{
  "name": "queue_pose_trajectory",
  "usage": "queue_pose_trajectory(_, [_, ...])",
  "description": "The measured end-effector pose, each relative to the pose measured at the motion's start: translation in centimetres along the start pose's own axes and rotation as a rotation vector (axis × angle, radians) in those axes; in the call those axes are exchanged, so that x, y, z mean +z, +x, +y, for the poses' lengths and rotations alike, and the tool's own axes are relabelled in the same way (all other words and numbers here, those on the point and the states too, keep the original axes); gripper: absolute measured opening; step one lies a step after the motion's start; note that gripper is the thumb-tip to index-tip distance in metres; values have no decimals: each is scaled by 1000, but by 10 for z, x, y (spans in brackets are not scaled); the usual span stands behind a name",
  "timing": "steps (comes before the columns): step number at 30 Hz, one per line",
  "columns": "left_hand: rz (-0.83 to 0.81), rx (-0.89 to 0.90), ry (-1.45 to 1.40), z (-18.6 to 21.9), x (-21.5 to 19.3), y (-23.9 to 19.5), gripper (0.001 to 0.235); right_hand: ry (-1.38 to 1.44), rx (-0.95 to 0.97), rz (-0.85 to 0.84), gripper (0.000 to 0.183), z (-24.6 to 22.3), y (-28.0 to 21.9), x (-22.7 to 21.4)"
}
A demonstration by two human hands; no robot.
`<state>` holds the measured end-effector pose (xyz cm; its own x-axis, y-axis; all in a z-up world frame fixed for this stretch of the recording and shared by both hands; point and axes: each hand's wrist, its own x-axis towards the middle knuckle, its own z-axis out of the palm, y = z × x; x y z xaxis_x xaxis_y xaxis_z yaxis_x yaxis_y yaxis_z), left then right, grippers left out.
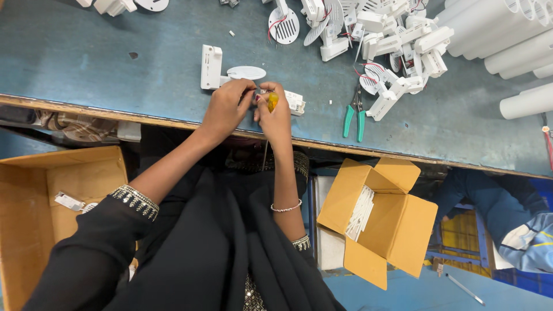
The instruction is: The person assembles a white plastic electrical component by inserting a small part and securing it with a screwdriver. They then place the assembled unit into a cardboard box.
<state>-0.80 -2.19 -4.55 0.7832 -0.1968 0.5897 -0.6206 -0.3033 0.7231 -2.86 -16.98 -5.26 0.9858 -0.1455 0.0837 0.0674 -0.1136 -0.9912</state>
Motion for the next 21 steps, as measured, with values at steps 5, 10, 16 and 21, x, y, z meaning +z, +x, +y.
queue_pose_trajectory(5, [-3, -20, -22, 5, -4, 2, 11, -58, -75, 8, 15, 2, 3, 5])
queue_pose_trajectory(10, [-11, -70, -63, 10, -7, 3, 10, -36, -44, 22, 8, -1, 5, 2])
queue_pose_trajectory(16, [-81, -63, -91, 11, -7, 3, 15, 2, -26, 89, 8, -3, 4, 10])
queue_pose_trajectory(21, [-64, -153, -145, 2, -6, 0, 12, -56, -14, 262, 9, -10, 12, 0])
